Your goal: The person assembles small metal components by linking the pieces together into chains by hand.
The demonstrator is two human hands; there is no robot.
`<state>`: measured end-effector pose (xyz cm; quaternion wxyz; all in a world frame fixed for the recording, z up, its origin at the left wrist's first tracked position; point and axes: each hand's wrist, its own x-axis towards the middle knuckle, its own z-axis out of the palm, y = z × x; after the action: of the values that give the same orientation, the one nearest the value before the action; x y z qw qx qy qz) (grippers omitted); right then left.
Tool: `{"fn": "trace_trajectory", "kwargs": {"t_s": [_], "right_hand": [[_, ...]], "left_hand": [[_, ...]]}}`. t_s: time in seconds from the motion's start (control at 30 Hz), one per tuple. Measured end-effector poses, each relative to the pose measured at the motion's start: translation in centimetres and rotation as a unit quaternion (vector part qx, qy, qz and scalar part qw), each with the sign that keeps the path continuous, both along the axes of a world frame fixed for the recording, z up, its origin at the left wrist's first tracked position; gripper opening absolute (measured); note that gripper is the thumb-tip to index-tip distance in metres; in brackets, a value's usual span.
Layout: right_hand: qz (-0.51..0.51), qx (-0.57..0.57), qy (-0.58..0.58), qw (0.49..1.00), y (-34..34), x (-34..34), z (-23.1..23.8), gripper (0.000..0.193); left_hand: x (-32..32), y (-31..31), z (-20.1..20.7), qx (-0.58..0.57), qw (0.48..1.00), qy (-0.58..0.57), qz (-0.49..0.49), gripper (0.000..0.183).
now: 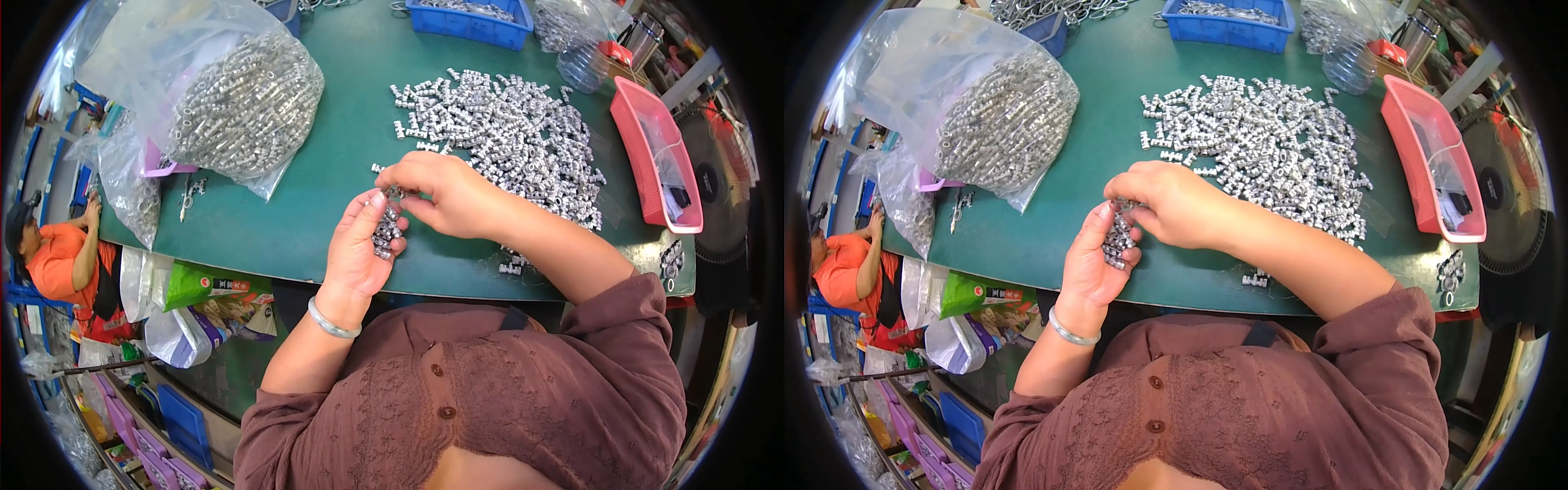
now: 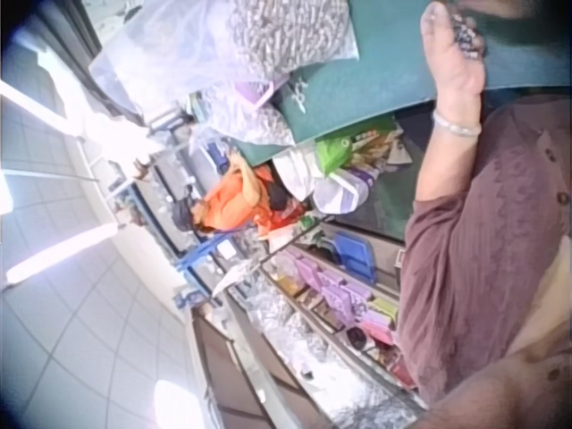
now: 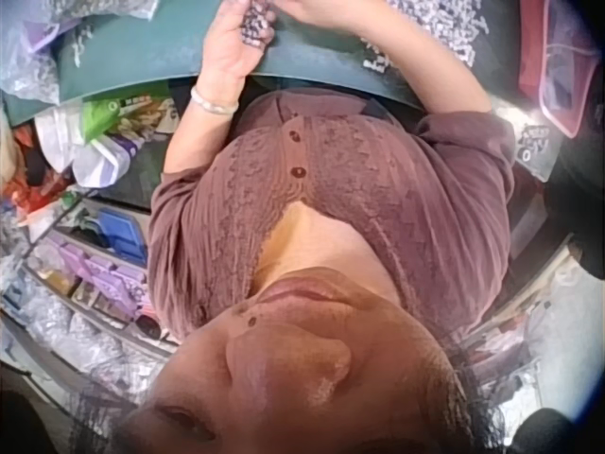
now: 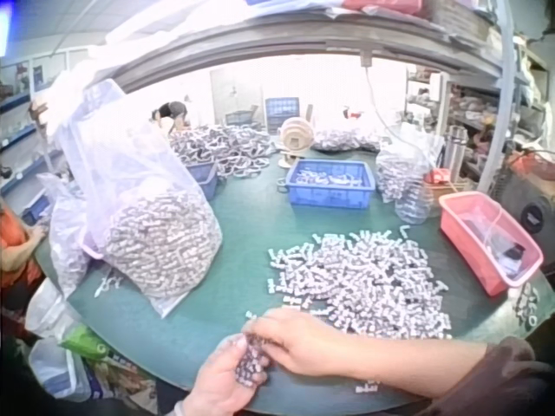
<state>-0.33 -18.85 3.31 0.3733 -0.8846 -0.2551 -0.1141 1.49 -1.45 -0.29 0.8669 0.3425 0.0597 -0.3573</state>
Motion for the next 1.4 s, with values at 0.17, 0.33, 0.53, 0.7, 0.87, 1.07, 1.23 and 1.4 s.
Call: {"fn": "trace_trajectory", "kwargs": {"t_s": [0.17,0.33,0.53,0.7,0.87,1.07,1.23,1.4], "right_hand": [[-0.003,0.003,-0.048,0.999,0.3,-0.5,-0.1,0.042],[-0.084,-0.037,0.010,0.996,-1.5,0.1,-1.5,0.039],[-0.154,-0.178,0.005,0.972,-1.1,0.3,-3.2,0.031],[-0.158,-0.034,0.091,0.983,-0.9,0.0,-2.3,0.020],[-0.089,0.074,0.042,0.992,0.2,-1.1,-0.3,0.018],[-0.039,0.031,-0.035,0.998,0.8,-1.3,0.3,0.020],[-0.013,-0.019,-0.059,0.998,0.8,-1.2,0.7,0.025],[0.062,0.001,-0.080,0.995,0.5,-1.3,2.9,0.034]], "left_hand": [[0.0,0.0,0.0,-0.013,1.000,-0.010,-0.001,0.014],[0.0,0.4,-0.4,-0.014,1.000,0.004,-0.010,0.016],[0.4,0.8,-0.8,-0.044,0.999,0.017,-0.016,0.014],[0.4,0.8,-0.2,-0.071,0.997,0.032,-0.014,0.025],[0.3,0.8,-0.4,-0.071,0.997,0.030,-0.008,0.031],[0.3,0.2,-0.4,-0.042,0.999,-0.009,-0.030,0.027],[0.2,0.3,0.3,-0.005,0.999,-0.017,-0.032,0.021],[0.5,1.2,0.8,-0.071,0.997,0.017,-0.034,0.014]]}}
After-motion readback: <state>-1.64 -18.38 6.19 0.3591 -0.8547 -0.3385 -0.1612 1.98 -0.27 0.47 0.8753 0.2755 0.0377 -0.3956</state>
